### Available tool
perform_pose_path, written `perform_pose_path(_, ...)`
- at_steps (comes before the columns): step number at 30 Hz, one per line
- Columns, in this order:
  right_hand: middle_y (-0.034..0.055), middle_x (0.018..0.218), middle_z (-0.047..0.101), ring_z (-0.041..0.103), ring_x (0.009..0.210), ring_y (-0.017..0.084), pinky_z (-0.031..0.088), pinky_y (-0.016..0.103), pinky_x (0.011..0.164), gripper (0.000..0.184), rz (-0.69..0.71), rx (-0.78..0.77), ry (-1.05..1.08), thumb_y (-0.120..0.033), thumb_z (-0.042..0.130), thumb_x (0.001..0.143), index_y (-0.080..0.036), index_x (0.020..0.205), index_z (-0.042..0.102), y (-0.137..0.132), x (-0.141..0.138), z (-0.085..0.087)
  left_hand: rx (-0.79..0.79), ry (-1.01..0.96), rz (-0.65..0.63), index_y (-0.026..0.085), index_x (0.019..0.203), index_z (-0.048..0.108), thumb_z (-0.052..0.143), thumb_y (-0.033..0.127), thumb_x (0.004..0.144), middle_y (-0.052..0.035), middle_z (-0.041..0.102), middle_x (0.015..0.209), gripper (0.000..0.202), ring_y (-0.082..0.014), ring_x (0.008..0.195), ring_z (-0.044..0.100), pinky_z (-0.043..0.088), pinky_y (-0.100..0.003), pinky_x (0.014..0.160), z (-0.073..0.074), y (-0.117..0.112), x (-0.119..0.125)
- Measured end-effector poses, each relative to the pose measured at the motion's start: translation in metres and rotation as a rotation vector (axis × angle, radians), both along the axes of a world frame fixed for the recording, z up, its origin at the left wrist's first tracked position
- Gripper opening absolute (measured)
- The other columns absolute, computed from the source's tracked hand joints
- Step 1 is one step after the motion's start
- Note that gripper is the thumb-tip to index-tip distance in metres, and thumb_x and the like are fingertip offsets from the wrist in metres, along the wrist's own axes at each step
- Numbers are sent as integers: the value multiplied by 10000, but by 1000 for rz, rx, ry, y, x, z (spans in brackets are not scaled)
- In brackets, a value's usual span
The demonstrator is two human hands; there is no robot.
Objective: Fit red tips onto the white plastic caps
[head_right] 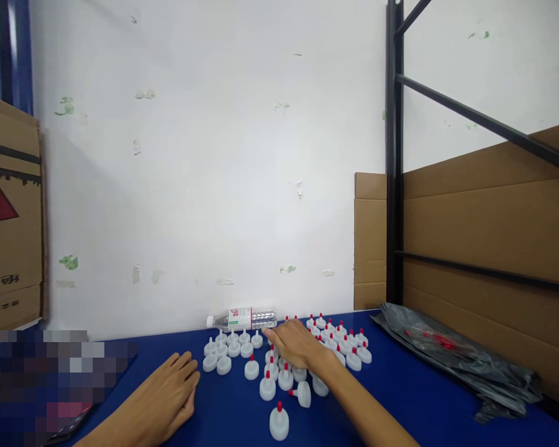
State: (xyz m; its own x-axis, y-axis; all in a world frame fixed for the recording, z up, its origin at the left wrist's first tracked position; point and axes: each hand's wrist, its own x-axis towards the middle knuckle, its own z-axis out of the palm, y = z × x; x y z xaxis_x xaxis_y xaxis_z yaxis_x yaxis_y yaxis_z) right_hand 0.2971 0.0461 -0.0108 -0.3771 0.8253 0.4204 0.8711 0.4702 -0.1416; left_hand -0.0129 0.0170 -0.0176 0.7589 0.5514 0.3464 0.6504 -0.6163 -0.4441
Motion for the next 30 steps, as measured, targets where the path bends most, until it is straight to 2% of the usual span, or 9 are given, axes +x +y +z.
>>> perform_pose_path(2,43,634,617,624,662,217,469,384,779,691,-1,14,-6,-493,147,1080,-204,623,577,-1,0,2,13,-11,-16,166,833,702,449,82,888,-104,715,858,272,-307,926,659,503,-486,921,-1,1,1)
perform_pose_path(5,69,781,682,649,799,242,466,426,870,662,26,30,0,-473,151,1085,-190,747,645,-2,0,6,19,-16,-25,172,822,693,450,138,955,-95,709,836,279,-300,886,660,504,-472,876,-2,2,2)
perform_pose_path(10,83,1152,713,617,1130,250,405,452,1051,601,90,12,34,-458,160,1093,-204,1062,704,-5,-8,7,-52,-15,-11,168,958,695,487,184,987,-109,721,959,210,-318,959,662,498,-510,910,6,-1,1)
perform_pose_path(16,68,1243,713,525,1335,284,343,511,1142,615,130,-87,42,-525,181,1080,-222,1189,704,-3,-21,-1,-145,-117,-36,210,1014,665,447,110,974,-97,673,1091,243,-299,1080,616,457,-533,1010,9,-6,-2)
perform_pose_path(19,66,1178,735,559,1299,281,345,512,1138,591,141,-80,56,-500,198,1086,-218,1148,714,-5,-23,2,-173,-207,-105,238,1069,645,427,51,935,-72,653,1069,316,-271,1021,618,481,-507,980,7,-5,-4)
perform_pose_path(21,71,1212,717,577,1265,264,340,498,1136,538,140,-38,81,-451,215,1095,-216,1173,693,-7,-23,8,-158,-270,-165,250,1132,629,402,34,929,-62,649,1039,373,-252,953,621,507,-470,931,6,-4,-4)
perform_pose_path(24,85,1252,688,589,1212,251,377,448,1092,402,106,87,151,-436,349,1078,-219,1223,654,-13,-24,15,-109,-403,-237,257,1215,611,374,73,975,-65,648,1053,384,-231,935,630,528,-387,867,7,-2,-4)
perform_pose_path(27,64,1113,704,653,1007,237,486,371,906,271,75,203,152,-447,578,989,-230,1132,655,-21,-31,17,-89,-544,-241,272,1276,604,396,151,1014,-65,652,1066,356,-213,925,647,532,-341,844,7,0,-5)
perform_pose_path(30,33,1070,682,667,867,196,495,290,728,161,136,211,42,-344,649,957,-242,1078,618,-33,-45,15,-144,-631,-220,304,1321,598,424,209,1028,-54,651,1070,354,-202,914,653,529,-338,867,6,1,-6)
